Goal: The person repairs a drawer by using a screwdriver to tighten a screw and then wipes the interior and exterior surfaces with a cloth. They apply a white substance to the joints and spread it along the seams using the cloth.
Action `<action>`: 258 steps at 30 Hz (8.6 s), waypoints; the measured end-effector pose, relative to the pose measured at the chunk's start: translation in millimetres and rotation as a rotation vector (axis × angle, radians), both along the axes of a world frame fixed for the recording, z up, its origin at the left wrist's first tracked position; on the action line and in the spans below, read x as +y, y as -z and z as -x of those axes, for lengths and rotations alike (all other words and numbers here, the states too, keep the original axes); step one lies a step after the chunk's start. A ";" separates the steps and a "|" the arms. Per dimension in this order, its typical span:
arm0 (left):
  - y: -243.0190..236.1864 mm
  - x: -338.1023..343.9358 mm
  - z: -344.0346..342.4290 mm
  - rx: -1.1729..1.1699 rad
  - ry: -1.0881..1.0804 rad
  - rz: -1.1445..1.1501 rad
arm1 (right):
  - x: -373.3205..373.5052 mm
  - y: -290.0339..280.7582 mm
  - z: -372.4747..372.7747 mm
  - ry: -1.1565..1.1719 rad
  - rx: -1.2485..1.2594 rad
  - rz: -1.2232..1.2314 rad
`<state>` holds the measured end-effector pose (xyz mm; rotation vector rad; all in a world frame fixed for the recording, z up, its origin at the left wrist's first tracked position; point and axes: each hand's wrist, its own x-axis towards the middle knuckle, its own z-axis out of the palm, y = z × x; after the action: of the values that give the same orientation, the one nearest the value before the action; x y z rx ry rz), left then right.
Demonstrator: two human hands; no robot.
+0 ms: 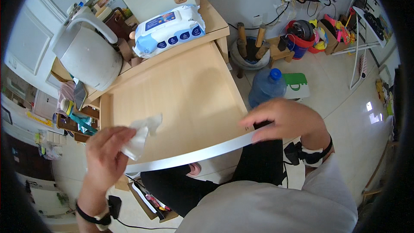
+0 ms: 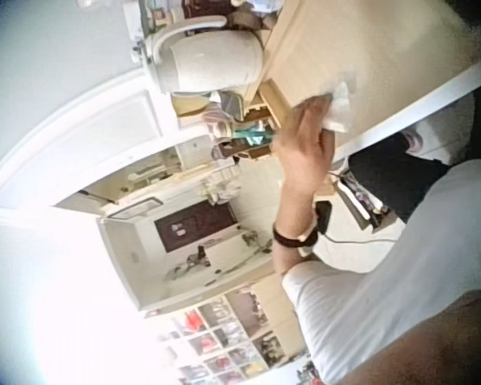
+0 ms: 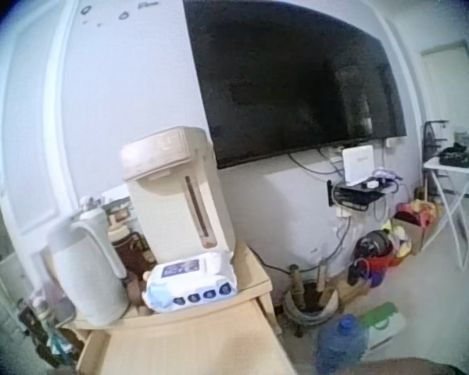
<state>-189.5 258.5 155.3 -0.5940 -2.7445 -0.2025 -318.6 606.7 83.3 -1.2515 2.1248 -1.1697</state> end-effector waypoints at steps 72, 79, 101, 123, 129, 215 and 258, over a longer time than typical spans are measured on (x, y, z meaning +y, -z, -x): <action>17.7 91.1 66.4 -0.709 0.074 -0.359 | 28.9 73.3 127.4 0.791 0.095 0.331; 56.2 89.0 3.8 -0.567 -0.009 -0.176 | -54.1 68.6 137.7 0.436 0.618 0.275; 71.9 82.8 -1.6 -0.441 -0.097 -0.318 | -140.0 78.7 193.5 0.107 1.084 -0.651; 78.3 82.2 -9.6 -0.364 -0.108 -0.227 | -6.7 41.6 46.6 -0.225 -0.020 -0.311; 78.1 83.2 -8.1 -0.342 -0.074 -0.247 | -12.6 42.3 50.7 -0.294 -0.072 -0.330; 66.1 95.2 -4.3 -0.460 -0.214 -0.264 | -68.8 162.9 234.1 0.527 0.143 0.335; 77.0 87.6 -11.1 -0.307 -0.153 -0.181 | -113.7 -8.6 194.2 0.480 1.125 -0.429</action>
<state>-178.4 346.0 78.3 -0.3242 -3.0030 -0.5382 -512.8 493.0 92.0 -1.3686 3.3584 0.0264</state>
